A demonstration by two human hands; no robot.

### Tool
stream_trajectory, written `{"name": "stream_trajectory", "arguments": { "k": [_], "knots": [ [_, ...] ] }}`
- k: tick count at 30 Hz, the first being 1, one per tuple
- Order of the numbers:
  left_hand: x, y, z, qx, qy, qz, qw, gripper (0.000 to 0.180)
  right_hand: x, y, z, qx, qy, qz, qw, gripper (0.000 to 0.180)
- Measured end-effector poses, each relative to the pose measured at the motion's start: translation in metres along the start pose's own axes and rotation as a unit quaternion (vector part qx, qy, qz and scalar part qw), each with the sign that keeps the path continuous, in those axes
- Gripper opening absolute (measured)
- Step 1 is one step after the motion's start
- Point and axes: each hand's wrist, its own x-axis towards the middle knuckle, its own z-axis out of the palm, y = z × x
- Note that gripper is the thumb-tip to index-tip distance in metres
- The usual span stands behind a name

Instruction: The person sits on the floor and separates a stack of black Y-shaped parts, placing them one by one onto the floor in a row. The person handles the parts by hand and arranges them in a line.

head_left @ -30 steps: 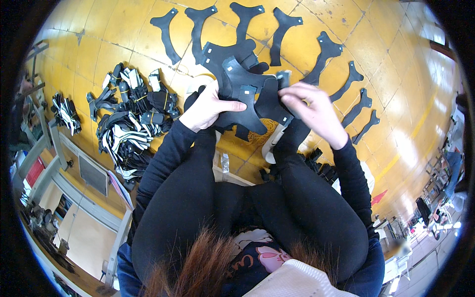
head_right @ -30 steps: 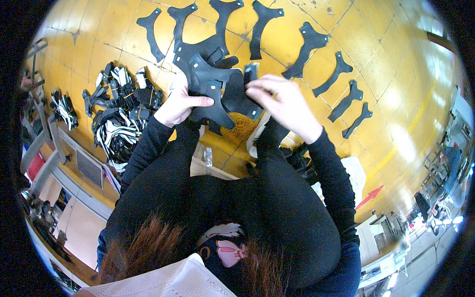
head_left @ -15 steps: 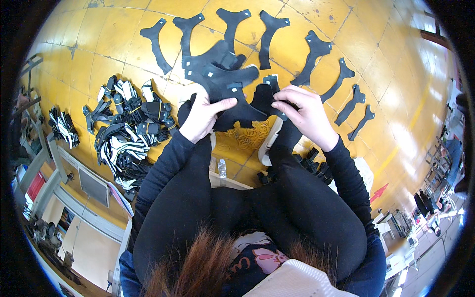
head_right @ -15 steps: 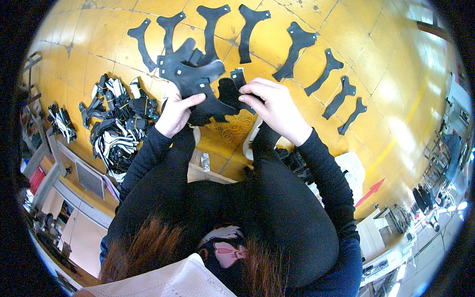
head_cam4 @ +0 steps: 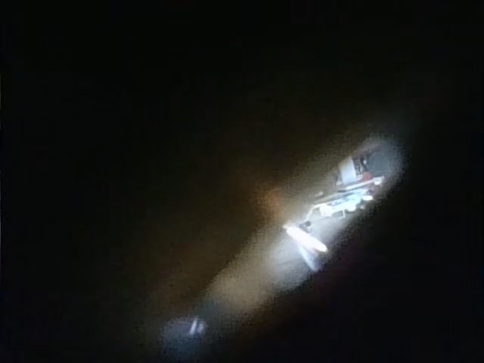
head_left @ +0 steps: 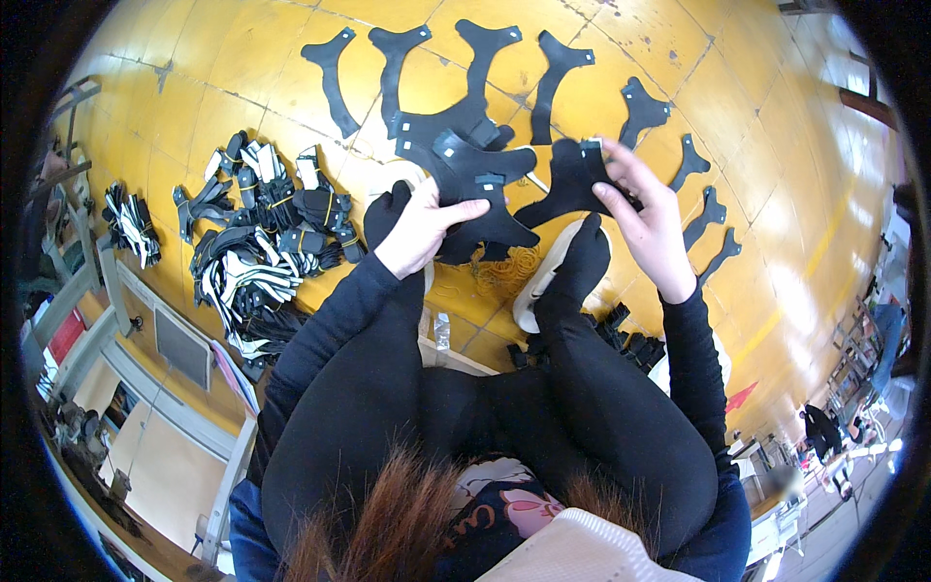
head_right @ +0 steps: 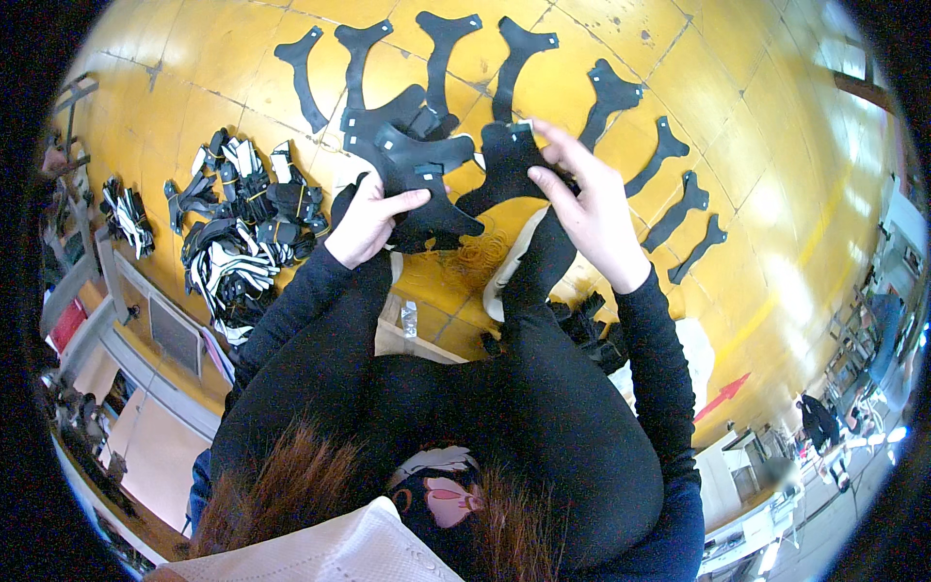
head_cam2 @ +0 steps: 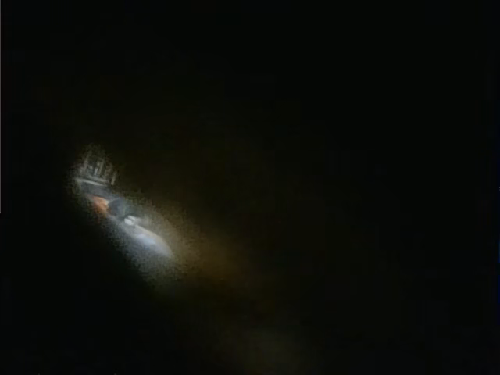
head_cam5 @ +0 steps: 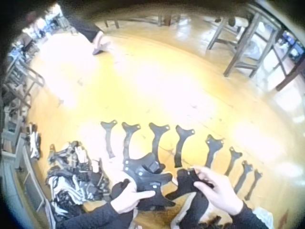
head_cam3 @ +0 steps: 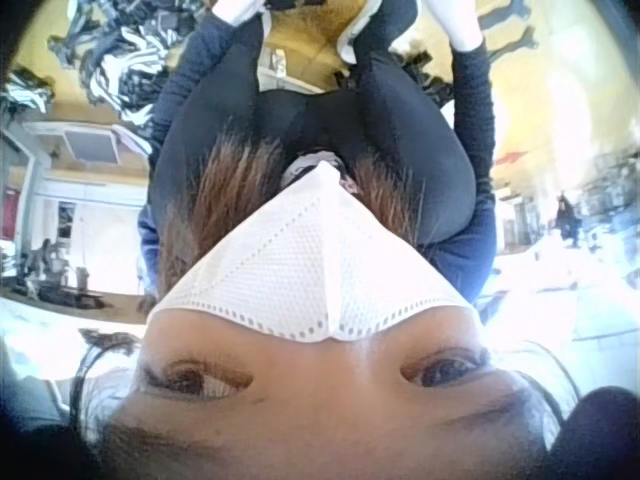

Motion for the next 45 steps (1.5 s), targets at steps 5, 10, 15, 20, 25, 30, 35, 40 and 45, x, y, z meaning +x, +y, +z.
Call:
{"name": "stream_trajectory", "arguments": {
  "k": [5,10,15,20,25,30,35,40,45],
  "knots": [
    [0.001,-0.005,0.002,0.025,-0.018,0.005,1.0,0.04,-0.005,-0.003,0.011,0.002,-0.11,0.01,0.994,0.033],
    [0.0,-0.005,-0.001,0.038,-0.027,0.001,0.999,0.042,-0.004,-0.001,0.016,-0.076,-0.126,-0.129,0.981,0.043],
    [0.003,-0.002,-0.001,0.037,-0.029,-0.039,0.998,0.051,-0.009,0.007,0.006,-0.058,-0.207,-0.038,0.976,0.032],
    [-0.004,0.003,0.003,0.037,0.016,0.071,0.997,0.049,-0.032,0.031,-0.013,-0.095,-0.225,-0.002,0.97,0.022],
    [-0.005,0.003,-0.007,0.042,0.033,0.032,0.998,0.05,-0.068,0.037,-0.032,0.075,-0.169,0.184,0.965,0.034],
    [-0.004,0.0,-0.003,0.06,0.035,0.022,0.997,0.041,-0.087,0.058,-0.034,0.202,-0.163,0.222,0.94,0.041],
    [-0.002,-0.006,-0.004,0.067,0.047,0.008,0.997,0.042,-0.086,0.066,-0.035,0.152,-0.205,0.22,0.942,0.041],
    [0.0,-0.011,-0.002,0.094,0.062,0.02,0.993,0.044,-0.08,0.072,-0.046,0.164,-0.225,0.261,0.924,0.041],
    [0.002,-0.011,0.001,0.1,0.05,0.007,0.994,0.042,-0.087,0.076,-0.051,0.161,-0.293,0.225,0.915,0.031]
  ]
}}
